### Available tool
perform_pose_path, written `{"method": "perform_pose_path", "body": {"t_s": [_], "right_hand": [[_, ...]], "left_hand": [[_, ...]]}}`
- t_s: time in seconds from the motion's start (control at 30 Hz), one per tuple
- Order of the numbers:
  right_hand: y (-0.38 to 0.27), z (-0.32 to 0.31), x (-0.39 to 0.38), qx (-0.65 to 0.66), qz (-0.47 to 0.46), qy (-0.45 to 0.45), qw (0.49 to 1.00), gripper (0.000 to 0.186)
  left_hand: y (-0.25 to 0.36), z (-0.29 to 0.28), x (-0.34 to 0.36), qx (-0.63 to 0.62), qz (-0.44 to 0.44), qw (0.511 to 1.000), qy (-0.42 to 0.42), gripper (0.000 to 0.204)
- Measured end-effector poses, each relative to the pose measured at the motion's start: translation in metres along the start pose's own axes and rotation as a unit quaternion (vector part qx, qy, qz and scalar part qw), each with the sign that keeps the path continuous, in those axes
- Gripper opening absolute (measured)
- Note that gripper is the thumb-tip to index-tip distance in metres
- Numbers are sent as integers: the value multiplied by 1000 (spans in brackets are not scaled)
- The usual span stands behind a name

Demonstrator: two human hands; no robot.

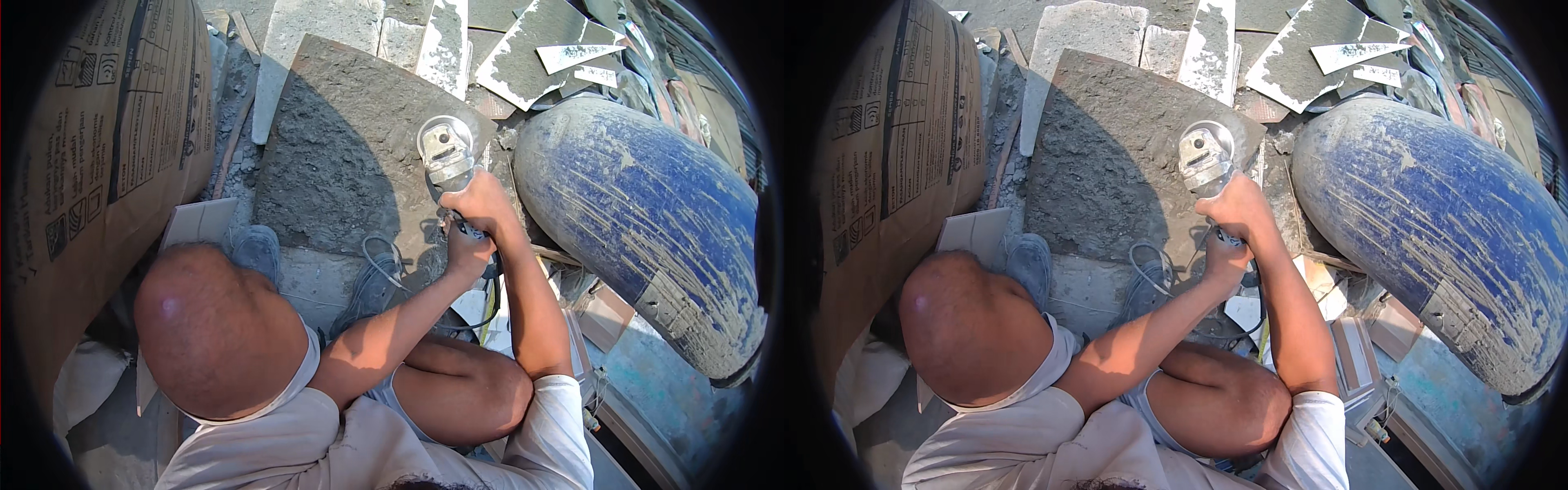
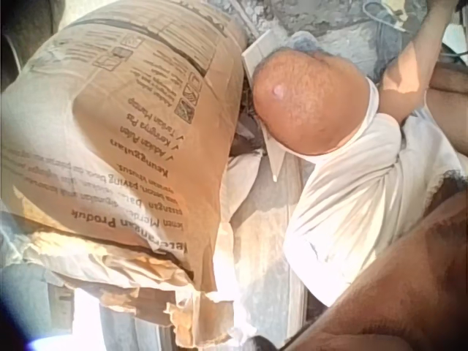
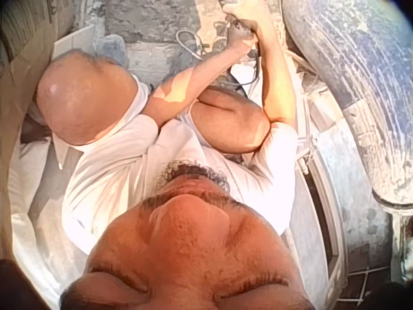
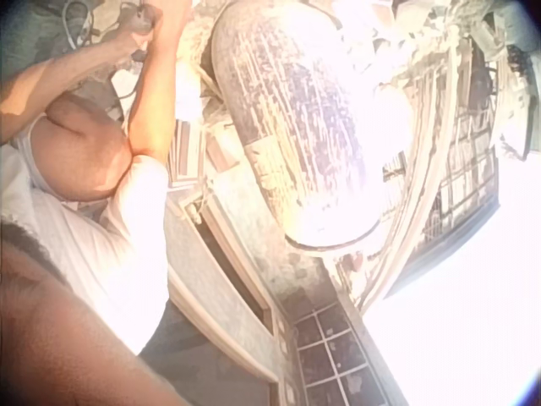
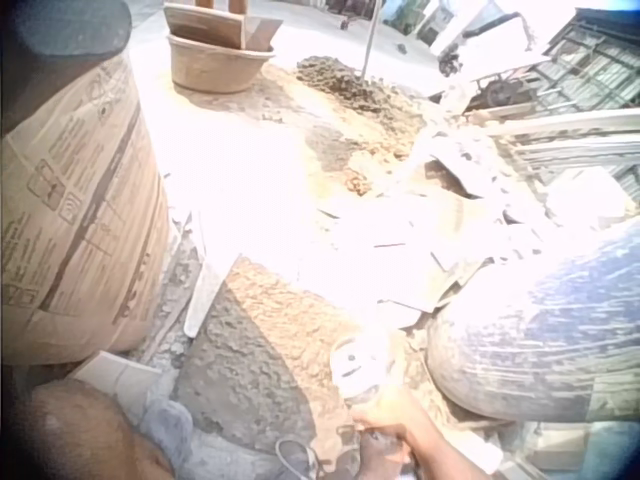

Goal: The person is using an angle grinder to smooth or cut the edges of a tile at an outdoor renovation site.

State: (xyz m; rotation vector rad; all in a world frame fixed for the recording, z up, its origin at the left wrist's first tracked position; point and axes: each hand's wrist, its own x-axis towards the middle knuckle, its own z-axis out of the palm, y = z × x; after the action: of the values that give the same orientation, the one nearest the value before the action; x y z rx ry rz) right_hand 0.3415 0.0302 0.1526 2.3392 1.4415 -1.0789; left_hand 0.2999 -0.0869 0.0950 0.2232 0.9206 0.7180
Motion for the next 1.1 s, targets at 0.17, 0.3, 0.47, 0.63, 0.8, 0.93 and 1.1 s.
{"method": "perform_pose_path", "body": {"t_s": [0.17,0.3,0.47,0.63,0.8,0.93,1.1], "right_hand": [[18,5,-5,56,-20,-11,998,45],[11,0,-6,26,-14,-3,1000,47],[7,0,-1,-15,-6,19,1000,41],[19,-7,-10,28,44,18,998,44],[20,2,2,-14,-12,41,999,48],[4,5,4,32,-31,22,999,46],[30,1,-7,-4,28,0,1000,47]], "left_hand": [[2,4,-9,-6,-12,1000,17,57],[11,7,-10,-7,-49,999,12,61],[6,1,2,-6,-65,997,-38,64],[-3,14,-3,59,-60,996,20,63],[-1,9,-2,-30,32,999,-23,40],[-8,-6,7,-5,23,1000,-13,49],[-1,12,-10,-5,-51,999,-15,61]]}}
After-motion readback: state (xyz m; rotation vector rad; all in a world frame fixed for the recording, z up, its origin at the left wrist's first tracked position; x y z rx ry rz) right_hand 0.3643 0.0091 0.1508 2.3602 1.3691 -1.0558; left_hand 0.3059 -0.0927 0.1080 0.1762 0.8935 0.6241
